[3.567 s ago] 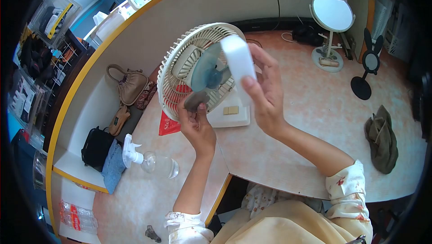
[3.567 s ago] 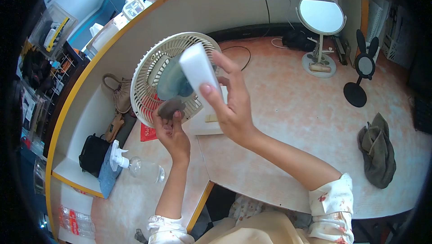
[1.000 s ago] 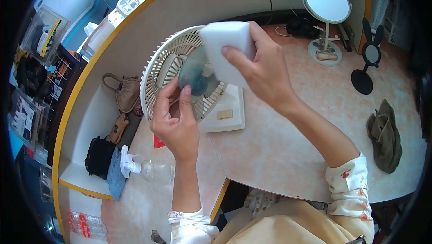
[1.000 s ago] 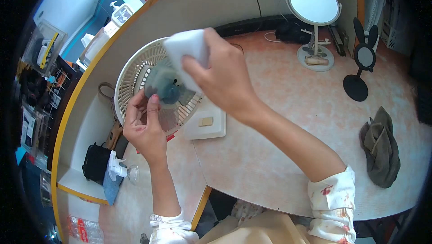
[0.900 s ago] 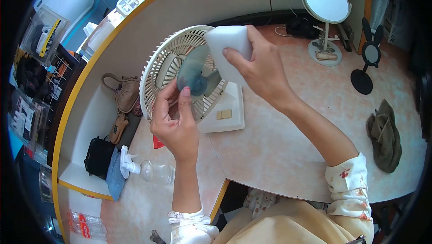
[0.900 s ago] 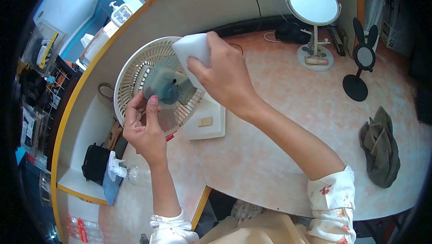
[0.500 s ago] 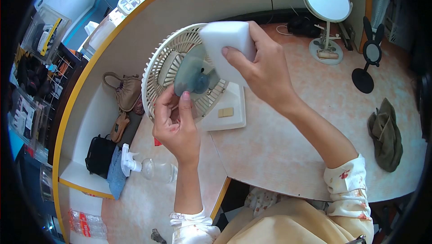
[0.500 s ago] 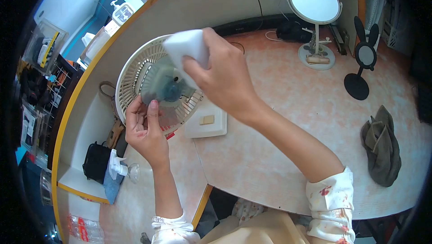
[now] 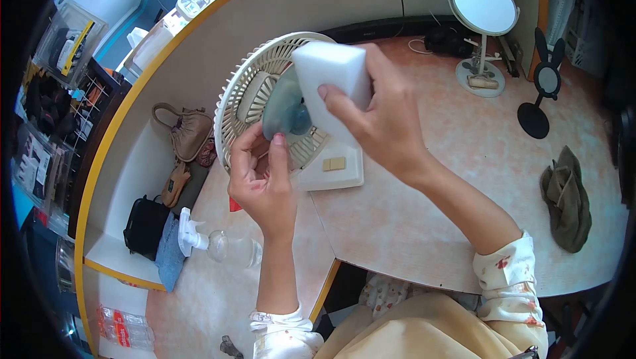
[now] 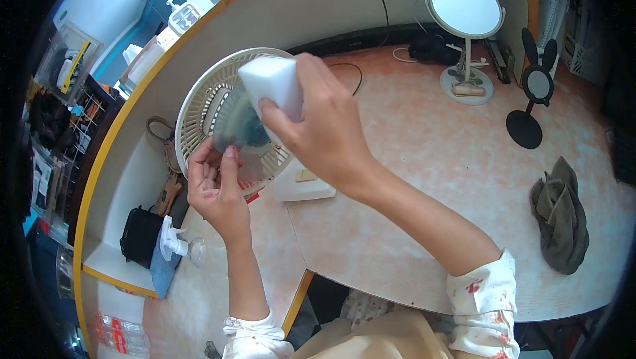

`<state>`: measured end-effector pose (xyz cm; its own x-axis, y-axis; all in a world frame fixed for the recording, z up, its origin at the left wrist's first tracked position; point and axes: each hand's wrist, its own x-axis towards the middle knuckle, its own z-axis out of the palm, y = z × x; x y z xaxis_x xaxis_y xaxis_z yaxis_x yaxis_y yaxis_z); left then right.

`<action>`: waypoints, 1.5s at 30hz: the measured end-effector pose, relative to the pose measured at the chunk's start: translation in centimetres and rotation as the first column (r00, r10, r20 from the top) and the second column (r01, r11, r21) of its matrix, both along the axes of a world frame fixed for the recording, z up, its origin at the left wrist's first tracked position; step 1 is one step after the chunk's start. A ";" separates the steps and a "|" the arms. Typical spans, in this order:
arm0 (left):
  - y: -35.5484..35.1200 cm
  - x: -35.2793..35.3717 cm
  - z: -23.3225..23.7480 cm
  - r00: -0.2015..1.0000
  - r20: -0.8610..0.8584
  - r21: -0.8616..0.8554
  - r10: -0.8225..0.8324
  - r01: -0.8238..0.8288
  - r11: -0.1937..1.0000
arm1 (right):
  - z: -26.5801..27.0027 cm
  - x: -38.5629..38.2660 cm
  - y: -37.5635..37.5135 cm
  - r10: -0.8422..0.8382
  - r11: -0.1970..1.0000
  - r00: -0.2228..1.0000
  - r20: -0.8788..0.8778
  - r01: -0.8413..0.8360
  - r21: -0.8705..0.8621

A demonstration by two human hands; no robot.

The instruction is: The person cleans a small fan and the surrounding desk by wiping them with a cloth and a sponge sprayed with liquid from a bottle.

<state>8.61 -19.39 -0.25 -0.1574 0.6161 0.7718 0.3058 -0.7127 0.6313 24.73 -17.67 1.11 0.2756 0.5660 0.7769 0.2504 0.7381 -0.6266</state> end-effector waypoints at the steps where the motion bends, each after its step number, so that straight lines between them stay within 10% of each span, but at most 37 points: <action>1: 0.0 0.2 0.2 1.000 0.019 0.013 -0.004 0.004 1.000 | -0.2 -0.5 -0.1 -0.015 1.000 1.000 0.002 0.015 0.007; 13: -0.5 -0.6 0.3 0.998 0.067 -0.051 0.019 -0.015 0.999 | -3.6 -2.4 -2.7 0.284 0.950 0.959 0.023 -0.278 -0.140; 17: -0.2 -0.5 0.1 0.998 0.044 -0.031 0.050 -0.049 0.998 | -1.5 -1.1 -2.0 0.221 0.969 0.958 -0.185 -0.237 -0.065; 28: -0.5 -0.6 0.3 0.995 0.098 -0.064 -0.033 0.039 0.997 | -4.3 -1.7 -2.7 0.153 0.981 0.960 0.235 -0.176 0.079; 32: -0.4 -0.7 0.2 0.995 0.098 -0.064 0.014 -0.008 0.998 | -1.6 -1.5 -0.9 0.084 0.987 0.996 -0.001 -0.083 0.137; 39: -1.0 -0.5 0.6 0.996 0.092 -0.054 -0.003 0.008 0.998 | -6.3 -2.6 -2.8 0.149 0.984 0.913 0.381 -0.174 0.032; 45: -0.8 -0.7 0.4 0.995 -0.063 -0.038 0.075 -0.078 0.996 | -4.0 -1.4 -1.3 0.087 0.989 0.989 0.117 -0.100 0.108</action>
